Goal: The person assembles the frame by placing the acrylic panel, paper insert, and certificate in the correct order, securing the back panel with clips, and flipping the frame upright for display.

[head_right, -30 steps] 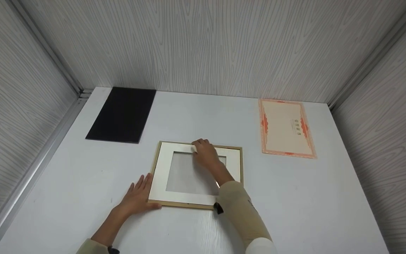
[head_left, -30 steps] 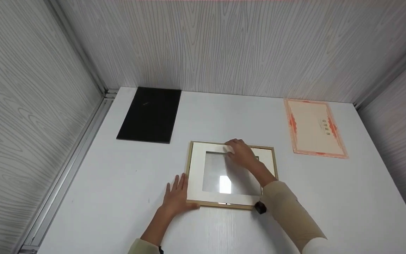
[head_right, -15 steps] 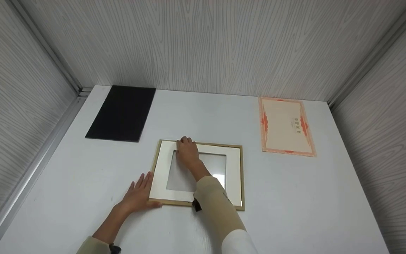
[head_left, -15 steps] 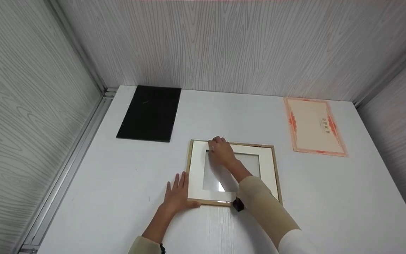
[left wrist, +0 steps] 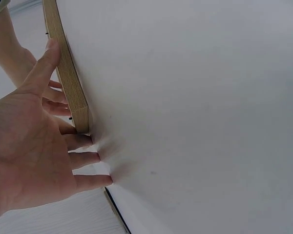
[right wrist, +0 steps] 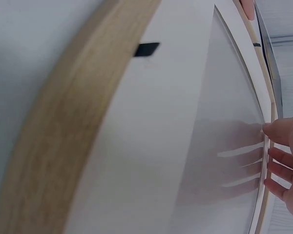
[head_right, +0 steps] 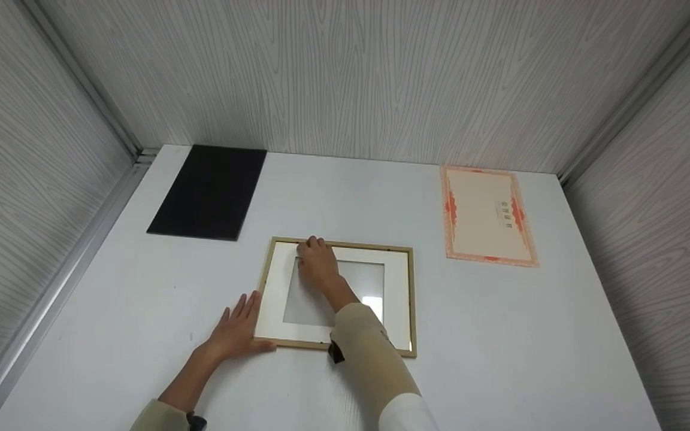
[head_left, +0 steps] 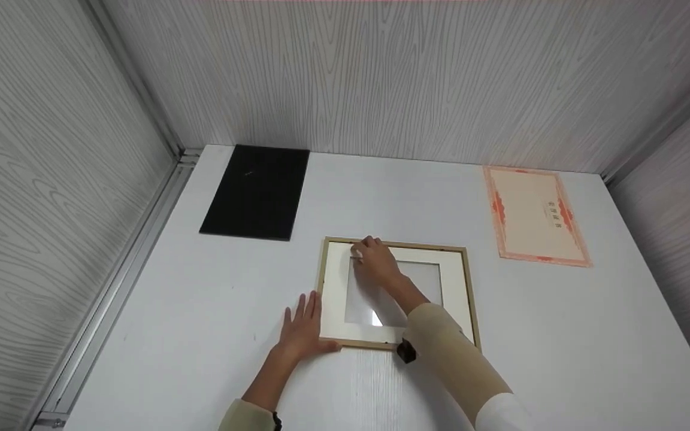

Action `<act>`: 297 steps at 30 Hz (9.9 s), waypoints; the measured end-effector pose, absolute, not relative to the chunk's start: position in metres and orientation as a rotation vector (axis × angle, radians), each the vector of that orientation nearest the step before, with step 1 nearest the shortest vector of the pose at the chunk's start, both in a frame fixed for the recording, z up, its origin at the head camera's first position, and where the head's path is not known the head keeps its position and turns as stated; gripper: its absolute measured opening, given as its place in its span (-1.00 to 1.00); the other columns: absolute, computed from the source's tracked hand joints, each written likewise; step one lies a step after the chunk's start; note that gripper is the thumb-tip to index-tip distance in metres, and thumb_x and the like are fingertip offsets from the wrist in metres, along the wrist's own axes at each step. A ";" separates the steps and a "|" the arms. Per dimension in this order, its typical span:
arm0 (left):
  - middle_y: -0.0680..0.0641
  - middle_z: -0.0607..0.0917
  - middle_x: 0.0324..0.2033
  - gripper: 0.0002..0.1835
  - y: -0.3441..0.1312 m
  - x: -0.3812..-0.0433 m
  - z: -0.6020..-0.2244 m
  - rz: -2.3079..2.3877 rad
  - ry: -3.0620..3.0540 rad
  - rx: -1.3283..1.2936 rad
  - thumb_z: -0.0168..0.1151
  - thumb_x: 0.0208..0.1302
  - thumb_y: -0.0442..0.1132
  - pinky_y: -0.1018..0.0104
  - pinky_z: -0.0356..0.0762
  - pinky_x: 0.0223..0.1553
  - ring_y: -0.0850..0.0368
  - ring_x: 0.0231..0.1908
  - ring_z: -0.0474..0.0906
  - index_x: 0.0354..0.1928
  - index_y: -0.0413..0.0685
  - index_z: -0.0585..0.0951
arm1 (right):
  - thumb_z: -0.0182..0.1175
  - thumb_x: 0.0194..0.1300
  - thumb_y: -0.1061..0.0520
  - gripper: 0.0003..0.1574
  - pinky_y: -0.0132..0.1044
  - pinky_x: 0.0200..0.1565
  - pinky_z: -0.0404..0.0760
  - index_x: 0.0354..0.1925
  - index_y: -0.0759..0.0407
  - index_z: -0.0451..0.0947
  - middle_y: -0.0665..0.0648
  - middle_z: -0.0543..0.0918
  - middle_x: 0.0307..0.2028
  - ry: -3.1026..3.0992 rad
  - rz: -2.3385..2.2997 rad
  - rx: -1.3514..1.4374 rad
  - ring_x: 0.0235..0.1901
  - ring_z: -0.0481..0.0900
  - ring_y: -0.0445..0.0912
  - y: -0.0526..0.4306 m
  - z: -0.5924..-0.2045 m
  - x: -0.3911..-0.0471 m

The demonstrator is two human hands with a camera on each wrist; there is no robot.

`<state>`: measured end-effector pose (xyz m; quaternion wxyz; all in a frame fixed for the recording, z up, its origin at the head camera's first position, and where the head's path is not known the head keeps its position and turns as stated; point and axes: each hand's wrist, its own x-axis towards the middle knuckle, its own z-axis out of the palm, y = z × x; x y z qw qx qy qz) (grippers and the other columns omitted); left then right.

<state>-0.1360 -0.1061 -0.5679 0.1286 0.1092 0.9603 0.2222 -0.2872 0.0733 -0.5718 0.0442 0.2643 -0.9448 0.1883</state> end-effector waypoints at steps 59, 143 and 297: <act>-0.38 -0.06 0.34 0.17 -0.108 -0.134 -0.566 0.751 2.772 0.336 0.39 -0.06 0.11 -0.22 -0.25 0.21 -0.28 0.32 -0.24 0.34 -0.45 -0.08 | -0.16 0.42 -0.04 -0.38 0.34 -0.06 0.17 0.14 0.50 0.21 0.59 0.21 0.05 -3.063 0.574 -0.330 0.04 0.14 0.48 0.407 -0.576 -0.253; -0.39 -0.06 0.34 0.19 -0.107 -0.134 -0.567 0.733 2.780 0.347 0.38 -0.07 0.14 -0.24 -0.26 0.21 -0.29 0.32 -0.24 0.34 -0.46 -0.08 | 0.01 0.28 0.31 -0.55 -0.52 -0.43 0.55 0.14 0.33 0.36 0.04 0.53 -0.34 -1.797 1.737 -0.756 -0.46 0.59 -0.27 0.423 -0.518 -0.226; -0.44 -0.16 0.33 0.17 -0.101 -0.148 -0.566 0.739 2.776 0.289 0.35 -0.01 0.12 -0.14 -0.29 0.24 -0.30 0.32 -0.32 0.35 -0.46 -0.12 | 0.20 0.14 0.37 -0.62 0.10 -0.23 0.46 -0.03 0.39 0.51 0.40 0.55 -0.14 -2.801 0.852 0.096 -0.15 0.50 0.24 0.293 -0.534 -0.232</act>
